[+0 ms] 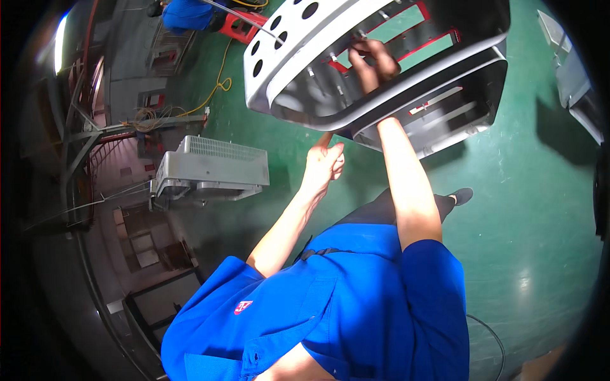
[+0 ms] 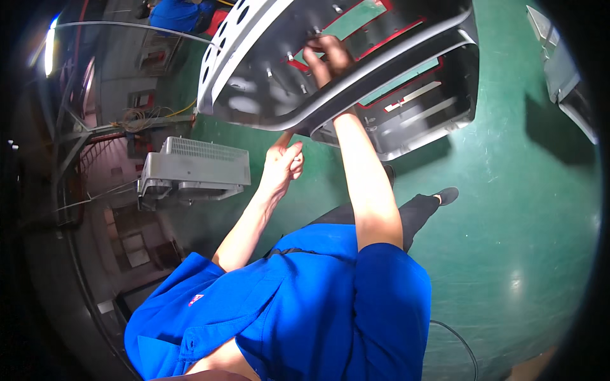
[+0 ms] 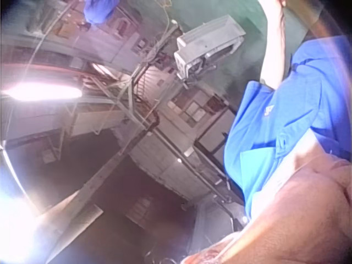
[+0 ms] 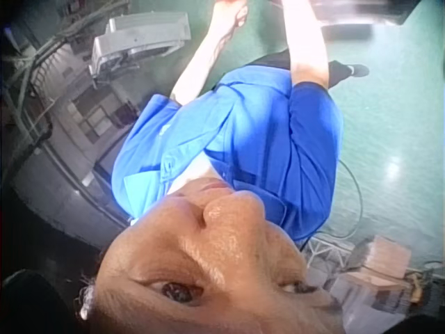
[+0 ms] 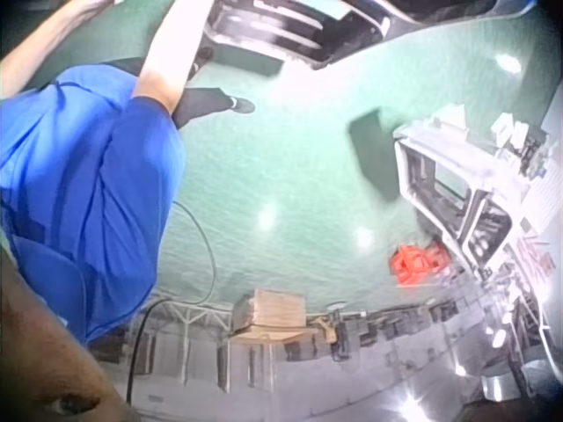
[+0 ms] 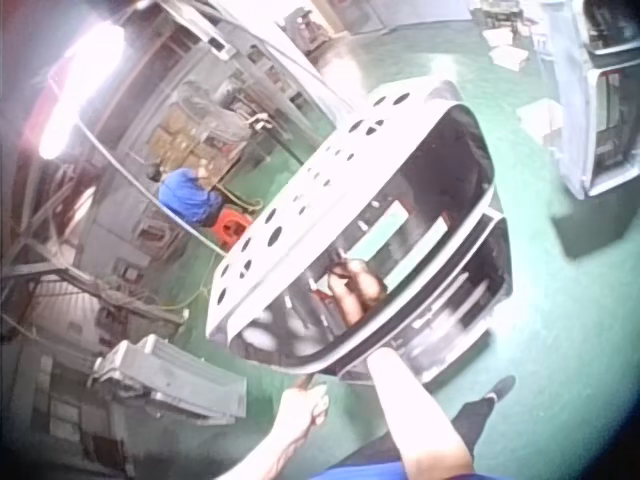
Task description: The recorder is assembling small metal components or fasteners onto a large grey metal frame or housing.
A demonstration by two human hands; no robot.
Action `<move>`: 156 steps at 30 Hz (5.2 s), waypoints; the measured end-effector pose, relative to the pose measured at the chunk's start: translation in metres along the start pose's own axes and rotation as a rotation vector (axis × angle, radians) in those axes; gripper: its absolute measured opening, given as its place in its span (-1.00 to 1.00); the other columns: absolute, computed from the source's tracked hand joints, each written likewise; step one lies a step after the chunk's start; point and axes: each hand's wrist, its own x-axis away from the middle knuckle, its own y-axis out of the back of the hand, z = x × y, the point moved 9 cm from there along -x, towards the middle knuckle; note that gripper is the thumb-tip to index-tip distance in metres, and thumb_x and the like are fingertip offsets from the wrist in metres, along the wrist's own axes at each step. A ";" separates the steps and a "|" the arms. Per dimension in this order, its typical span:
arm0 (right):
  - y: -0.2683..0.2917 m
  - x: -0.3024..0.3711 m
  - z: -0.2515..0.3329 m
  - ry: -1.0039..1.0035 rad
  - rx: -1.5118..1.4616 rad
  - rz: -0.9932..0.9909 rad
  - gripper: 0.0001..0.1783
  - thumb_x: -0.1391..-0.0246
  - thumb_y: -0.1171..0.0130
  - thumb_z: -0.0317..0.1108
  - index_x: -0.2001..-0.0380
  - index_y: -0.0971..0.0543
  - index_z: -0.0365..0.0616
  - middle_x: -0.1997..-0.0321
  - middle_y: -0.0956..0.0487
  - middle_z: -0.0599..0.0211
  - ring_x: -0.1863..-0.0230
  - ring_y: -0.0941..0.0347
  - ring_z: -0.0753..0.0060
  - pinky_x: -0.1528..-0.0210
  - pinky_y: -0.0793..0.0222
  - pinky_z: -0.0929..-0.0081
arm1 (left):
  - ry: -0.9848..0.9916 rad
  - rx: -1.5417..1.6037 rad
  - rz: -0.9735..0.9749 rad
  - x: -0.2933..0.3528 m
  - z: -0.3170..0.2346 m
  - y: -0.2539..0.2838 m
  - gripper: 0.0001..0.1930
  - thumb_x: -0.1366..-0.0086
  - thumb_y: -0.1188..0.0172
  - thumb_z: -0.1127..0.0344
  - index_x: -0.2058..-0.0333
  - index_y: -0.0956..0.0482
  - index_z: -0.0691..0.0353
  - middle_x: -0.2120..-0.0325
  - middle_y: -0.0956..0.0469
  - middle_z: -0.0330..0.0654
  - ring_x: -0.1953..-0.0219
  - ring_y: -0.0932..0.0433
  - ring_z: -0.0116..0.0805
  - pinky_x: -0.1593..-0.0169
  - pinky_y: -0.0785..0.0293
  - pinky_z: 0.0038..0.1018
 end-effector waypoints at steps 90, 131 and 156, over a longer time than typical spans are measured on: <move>0.112 -0.148 0.019 0.163 0.390 0.187 -0.89 0.36 -0.27 -0.24 0.66 -0.61 0.03 0.56 -0.47 0.53 0.35 -0.34 0.42 0.18 -0.14 0.37 | 0.258 1.331 -0.062 0.071 -0.005 -0.147 -0.82 -0.35 0.12 0.37 0.46 -0.22 0.26 0.65 -0.14 -0.32 0.65 -0.09 -0.57 0.65 -0.06 -0.67; 0.091 0.087 0.188 0.791 0.033 1.391 -0.83 0.22 -0.08 -0.27 0.63 -0.60 -0.09 0.40 -0.42 0.36 0.20 -0.20 0.25 0.14 -0.16 0.37 | -0.035 -0.243 -0.561 0.100 0.066 -0.077 -0.79 -0.36 0.18 0.24 0.11 -0.33 0.15 0.25 -0.37 -0.24 0.20 -0.38 -0.43 0.15 -0.39 -0.52; 0.054 0.116 0.189 0.659 0.046 1.089 -0.87 0.22 0.01 -0.28 0.72 -0.34 0.00 0.73 -0.27 0.30 0.73 -0.25 0.33 0.74 -0.14 0.20 | -0.063 1.684 0.012 0.052 0.027 -0.133 -0.68 -0.37 0.20 0.30 0.61 -0.19 0.16 0.72 -0.10 -0.35 0.58 -0.13 -0.47 0.44 -0.16 -0.56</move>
